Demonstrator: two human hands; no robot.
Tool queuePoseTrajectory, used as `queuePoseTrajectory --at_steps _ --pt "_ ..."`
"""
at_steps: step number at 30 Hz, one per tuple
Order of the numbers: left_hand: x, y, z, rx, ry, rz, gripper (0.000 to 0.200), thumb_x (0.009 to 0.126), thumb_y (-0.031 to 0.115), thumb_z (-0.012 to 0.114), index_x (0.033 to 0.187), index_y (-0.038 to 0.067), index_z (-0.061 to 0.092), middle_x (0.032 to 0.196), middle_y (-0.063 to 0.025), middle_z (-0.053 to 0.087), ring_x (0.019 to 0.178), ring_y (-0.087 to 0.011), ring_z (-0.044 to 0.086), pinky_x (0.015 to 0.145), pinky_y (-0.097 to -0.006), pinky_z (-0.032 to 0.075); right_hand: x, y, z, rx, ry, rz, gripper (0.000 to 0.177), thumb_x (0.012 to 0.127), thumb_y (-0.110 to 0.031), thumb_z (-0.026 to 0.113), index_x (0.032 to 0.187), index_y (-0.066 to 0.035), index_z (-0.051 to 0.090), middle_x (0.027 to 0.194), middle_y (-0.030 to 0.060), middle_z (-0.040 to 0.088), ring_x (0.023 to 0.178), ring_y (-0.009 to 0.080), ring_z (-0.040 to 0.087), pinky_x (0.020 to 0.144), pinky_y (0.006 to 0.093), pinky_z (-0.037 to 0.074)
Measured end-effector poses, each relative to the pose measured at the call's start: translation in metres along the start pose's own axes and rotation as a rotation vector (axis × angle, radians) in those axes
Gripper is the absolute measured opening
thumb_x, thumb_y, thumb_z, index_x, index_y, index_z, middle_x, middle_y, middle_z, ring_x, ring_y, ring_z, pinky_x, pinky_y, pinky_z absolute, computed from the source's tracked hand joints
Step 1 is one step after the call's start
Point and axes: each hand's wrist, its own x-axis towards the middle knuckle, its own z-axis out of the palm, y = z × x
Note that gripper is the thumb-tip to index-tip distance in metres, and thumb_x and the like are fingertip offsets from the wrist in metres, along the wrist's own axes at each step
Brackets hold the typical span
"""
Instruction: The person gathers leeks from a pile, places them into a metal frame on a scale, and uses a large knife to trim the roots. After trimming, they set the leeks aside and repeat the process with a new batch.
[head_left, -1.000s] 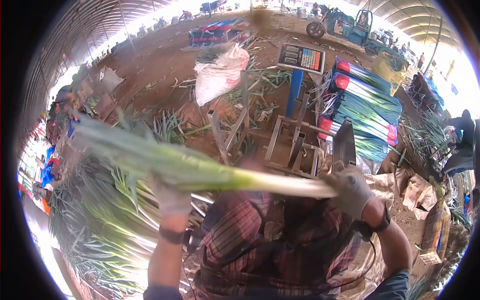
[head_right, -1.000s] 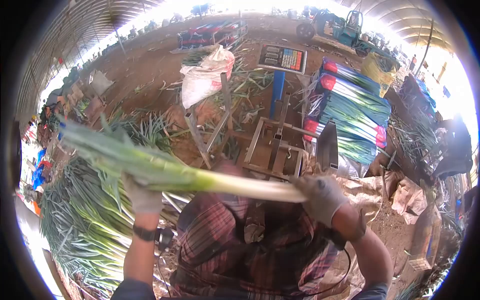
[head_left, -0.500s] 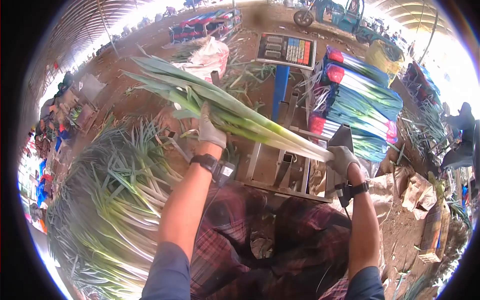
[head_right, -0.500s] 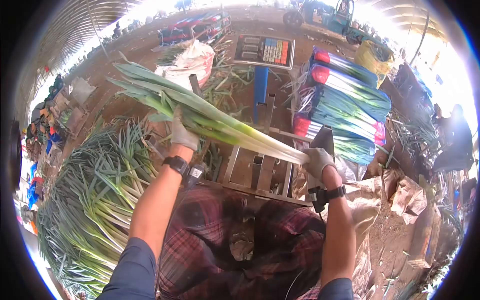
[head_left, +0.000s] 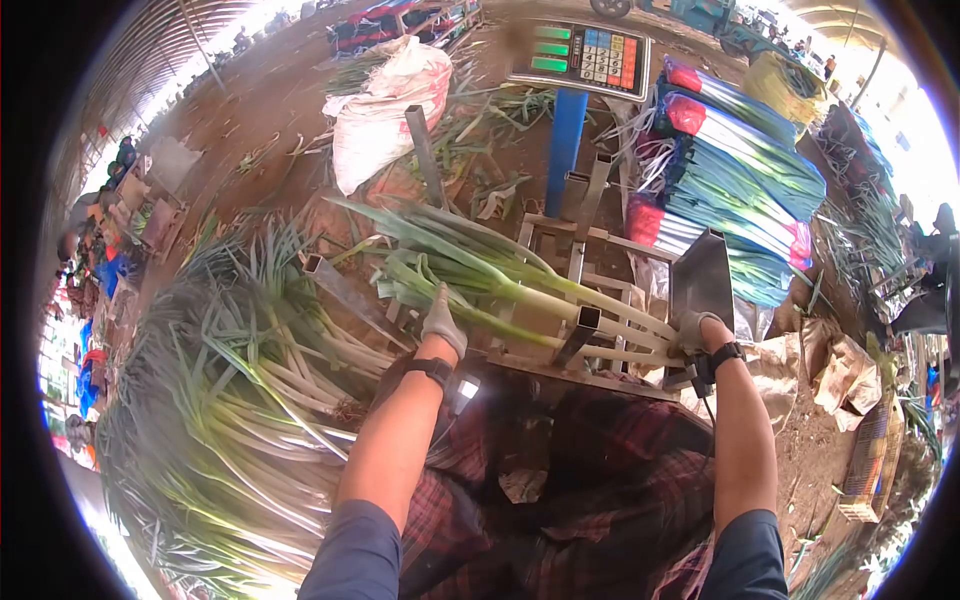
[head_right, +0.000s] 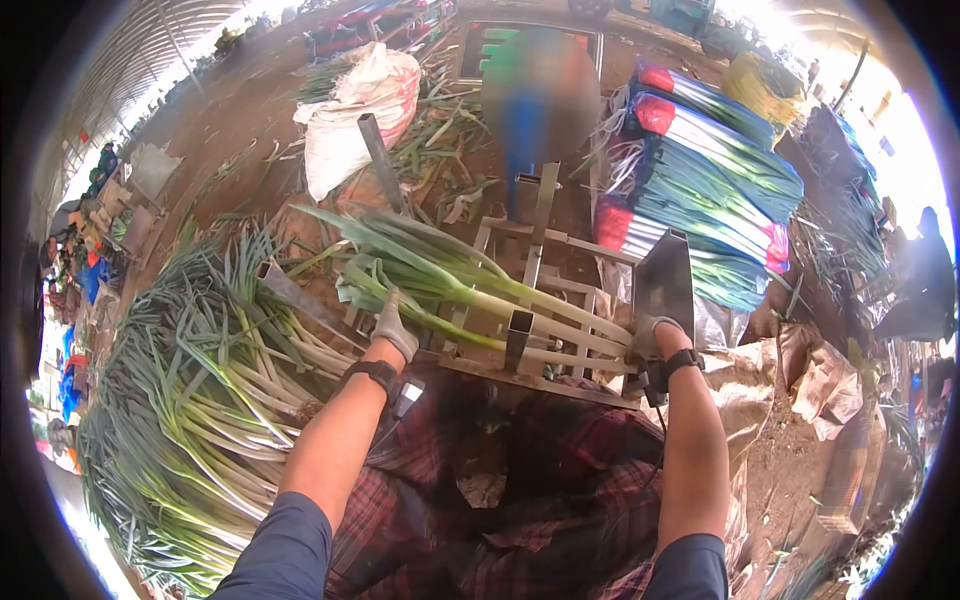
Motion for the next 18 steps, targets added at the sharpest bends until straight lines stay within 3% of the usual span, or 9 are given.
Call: queuePoseTrajectory --at_steps 5,8,9,12,13,14,16,18 --pt "-0.019 -0.011 0.012 -0.057 -0.044 -0.033 0.058 0.096 0.055 0.063 0.134 0.013 0.056 0.130 -0.0083 0.060 0.119 -0.0283 0.055 0.109 -0.0429 0.044 0.007 -0.012 0.004 -0.241 0.071 0.148 0.037 0.081 -0.017 0.072 0.116 -0.006 0.074 0.106 0.0162 0.075 0.091 0.0311 0.072 0.085 0.0421 0.056" --pt "0.009 -0.019 -0.006 0.067 -0.011 -0.105 0.061 0.094 0.059 0.063 0.133 0.013 0.056 0.131 -0.0087 0.061 0.117 -0.0275 0.056 0.108 -0.0410 0.045 0.022 -0.014 0.004 -0.193 0.184 0.218 0.035 0.085 -0.016 0.065 0.118 -0.007 0.073 0.112 0.0208 0.073 0.100 0.0355 0.072 0.091 0.0441 0.056" --pt "0.002 -0.019 -0.003 0.077 -0.005 -0.123 0.061 0.094 0.059 0.062 0.132 0.012 0.056 0.131 -0.0088 0.061 0.116 -0.0268 0.056 0.107 -0.0400 0.045 0.030 -0.020 0.003 -0.419 0.263 0.053 0.040 0.088 -0.016 0.062 0.126 -0.007 0.068 0.113 0.0247 0.071 0.105 0.0388 0.069 0.094 0.0437 0.055" --pt "-0.037 -0.016 0.019 0.153 0.002 -0.093 0.059 0.095 0.058 0.063 0.131 0.011 0.057 0.128 -0.0082 0.062 0.113 -0.0246 0.057 0.104 -0.0376 0.046 0.009 -0.075 0.019 0.154 0.458 -0.124 0.044 0.090 -0.017 0.060 0.133 -0.005 0.062 0.115 0.0274 0.068 0.111 0.0398 0.066 0.095 0.0444 0.053" --pt "-0.035 -0.022 0.010 0.337 -0.087 0.052 0.056 0.095 0.052 0.066 0.130 0.010 0.058 0.123 -0.0074 0.064 0.109 -0.0240 0.058 0.100 -0.0381 0.048 -0.008 -0.107 0.018 0.286 0.428 -0.033 0.044 0.093 -0.016 0.055 0.136 -0.005 0.058 0.117 0.0270 0.068 0.110 0.0415 0.065 0.095 0.0462 0.051" --pt "-0.032 -0.029 0.001 0.510 -0.149 0.213 0.052 0.095 0.047 0.069 0.129 0.009 0.058 0.117 -0.0067 0.066 0.104 -0.0234 0.060 0.096 -0.0386 0.050 0.042 -0.081 0.058 0.386 0.584 -0.071 0.039 0.091 -0.017 0.061 0.127 -0.005 0.064 0.113 0.0257 0.068 0.108 0.0426 0.064 0.094 0.0477 0.050" --pt "-0.048 -0.026 0.018 0.229 -0.064 0.048 0.053 0.093 0.041 0.073 0.130 0.006 0.058 0.115 -0.0082 0.067 0.101 -0.0247 0.062 0.092 -0.0393 0.053 0.037 -0.078 0.091 0.099 0.794 -0.319 0.036 0.084 -0.019 0.070 0.118 -0.006 0.066 0.105 0.0231 0.069 0.104 0.0423 0.064 0.091 0.0469 0.050" --pt "-0.061 -0.029 0.024 0.164 0.062 0.042 0.057 0.089 0.036 0.079 0.130 0.003 0.056 0.116 -0.0116 0.066 0.098 -0.0274 0.065 0.086 -0.0393 0.055 0.027 -0.084 0.090 0.149 0.760 -0.287 0.036 0.079 -0.018 0.074 0.112 -0.006 0.066 0.102 0.0216 0.068 0.103 0.0416 0.063 0.090 0.0459 0.050"
